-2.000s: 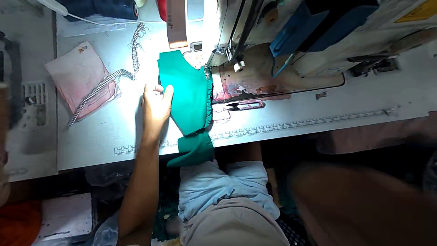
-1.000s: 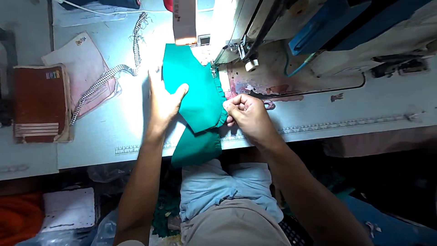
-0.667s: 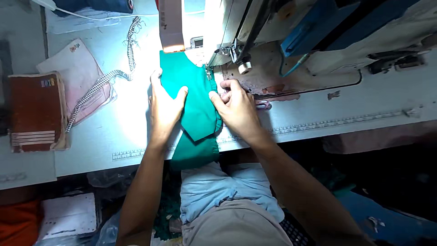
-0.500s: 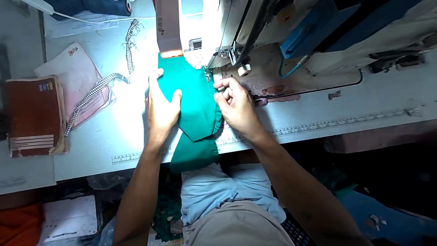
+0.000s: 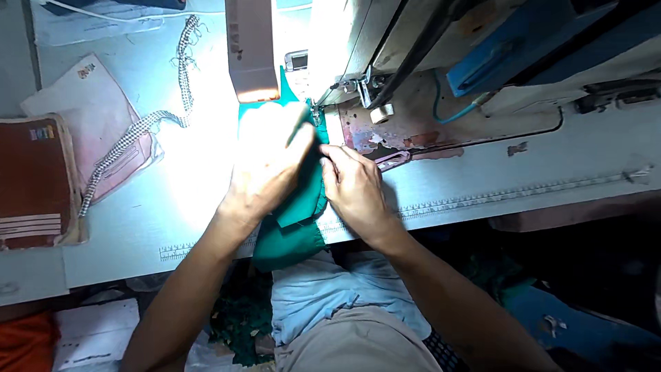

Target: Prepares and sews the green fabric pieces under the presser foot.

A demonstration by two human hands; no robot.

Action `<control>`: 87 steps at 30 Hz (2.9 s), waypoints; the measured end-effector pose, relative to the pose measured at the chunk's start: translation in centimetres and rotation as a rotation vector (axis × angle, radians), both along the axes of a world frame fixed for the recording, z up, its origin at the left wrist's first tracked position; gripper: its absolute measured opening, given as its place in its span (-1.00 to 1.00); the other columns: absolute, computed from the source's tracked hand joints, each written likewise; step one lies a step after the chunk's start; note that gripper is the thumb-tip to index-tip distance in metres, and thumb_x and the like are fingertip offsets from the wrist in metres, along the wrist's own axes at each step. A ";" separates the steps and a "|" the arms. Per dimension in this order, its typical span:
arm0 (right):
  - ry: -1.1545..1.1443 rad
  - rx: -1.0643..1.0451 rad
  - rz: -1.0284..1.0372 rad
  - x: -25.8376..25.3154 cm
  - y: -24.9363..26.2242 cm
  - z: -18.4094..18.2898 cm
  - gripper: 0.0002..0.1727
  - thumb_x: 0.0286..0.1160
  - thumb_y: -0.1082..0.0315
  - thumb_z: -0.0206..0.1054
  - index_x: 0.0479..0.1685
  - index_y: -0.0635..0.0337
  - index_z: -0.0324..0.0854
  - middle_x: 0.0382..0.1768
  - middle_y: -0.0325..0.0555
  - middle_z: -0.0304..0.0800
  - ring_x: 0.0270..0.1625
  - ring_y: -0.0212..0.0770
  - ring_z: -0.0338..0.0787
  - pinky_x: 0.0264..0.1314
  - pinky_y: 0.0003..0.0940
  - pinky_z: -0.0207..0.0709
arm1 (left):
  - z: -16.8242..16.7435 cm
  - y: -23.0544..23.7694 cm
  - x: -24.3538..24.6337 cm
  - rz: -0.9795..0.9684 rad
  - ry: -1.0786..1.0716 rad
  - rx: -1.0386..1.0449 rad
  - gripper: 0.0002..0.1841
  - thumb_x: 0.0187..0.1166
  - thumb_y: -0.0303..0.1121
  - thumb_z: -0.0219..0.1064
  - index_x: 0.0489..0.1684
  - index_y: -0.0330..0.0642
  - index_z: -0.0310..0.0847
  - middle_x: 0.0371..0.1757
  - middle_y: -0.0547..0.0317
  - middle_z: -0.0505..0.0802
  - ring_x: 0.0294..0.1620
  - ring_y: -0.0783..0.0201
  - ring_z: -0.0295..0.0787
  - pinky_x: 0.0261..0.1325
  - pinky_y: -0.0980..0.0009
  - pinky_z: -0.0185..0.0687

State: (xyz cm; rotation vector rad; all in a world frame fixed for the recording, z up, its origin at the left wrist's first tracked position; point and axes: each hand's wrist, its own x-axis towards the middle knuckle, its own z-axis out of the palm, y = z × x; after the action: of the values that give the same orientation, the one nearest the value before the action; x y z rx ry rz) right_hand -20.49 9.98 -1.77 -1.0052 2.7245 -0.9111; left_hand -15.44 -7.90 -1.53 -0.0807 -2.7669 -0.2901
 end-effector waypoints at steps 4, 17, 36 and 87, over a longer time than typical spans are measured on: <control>-0.056 0.000 -0.001 -0.7 0.6 0.2 -0.73 0.66 0.34 0.30 0.24 0.19 0.66 -0.39 -0.08 0.74 -0.49 -0.18 0.69 -0.45 -0.21 0.59 | -3.7 -1.4 -1.0 -0.309 0.011 0.243 -0.69 0.68 -0.41 0.17 0.20 -0.16 0.82 0.29 0.11 0.88 0.47 0.05 0.69 0.61 0.18 0.44; 0.020 0.119 -0.150 -4.6 -1.9 -0.8 -0.80 0.50 0.16 0.31 -0.29 0.11 0.65 -0.34 -0.06 0.72 -0.15 -0.03 0.74 -0.11 -0.02 0.49 | -4.3 -1.9 -0.8 -0.286 0.051 0.136 -0.69 0.70 -0.37 0.15 0.17 -0.08 0.83 0.31 0.17 0.88 0.46 0.06 0.71 0.60 0.11 0.45; 0.350 0.140 0.207 -2.8 0.9 -1.4 -0.70 0.66 0.27 0.21 0.14 0.04 0.83 0.40 -0.27 0.77 0.27 0.01 0.66 0.11 0.01 0.35 | -4.0 -3.0 -1.8 -0.295 0.000 0.100 -0.65 0.79 -0.18 0.11 0.27 -0.03 0.78 0.40 0.18 0.83 0.53 0.05 0.66 0.66 0.07 0.37; -0.067 0.056 -0.091 0.3 0.5 0.8 -0.74 0.74 0.12 0.25 -0.11 0.14 0.59 -0.38 -0.03 0.70 -0.37 -0.05 0.73 -0.39 -0.05 0.57 | -3.6 -2.7 -3.2 -0.063 -0.077 0.112 -0.59 0.84 -0.10 0.00 0.34 0.02 0.75 0.53 0.24 0.74 0.66 0.09 0.51 0.73 0.04 0.26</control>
State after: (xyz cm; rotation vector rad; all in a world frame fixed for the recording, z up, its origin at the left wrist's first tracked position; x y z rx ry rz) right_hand -20.22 10.48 -0.96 -0.8321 2.7423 -0.8606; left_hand -18.63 -10.58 -5.09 -0.1308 -2.8212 -0.4726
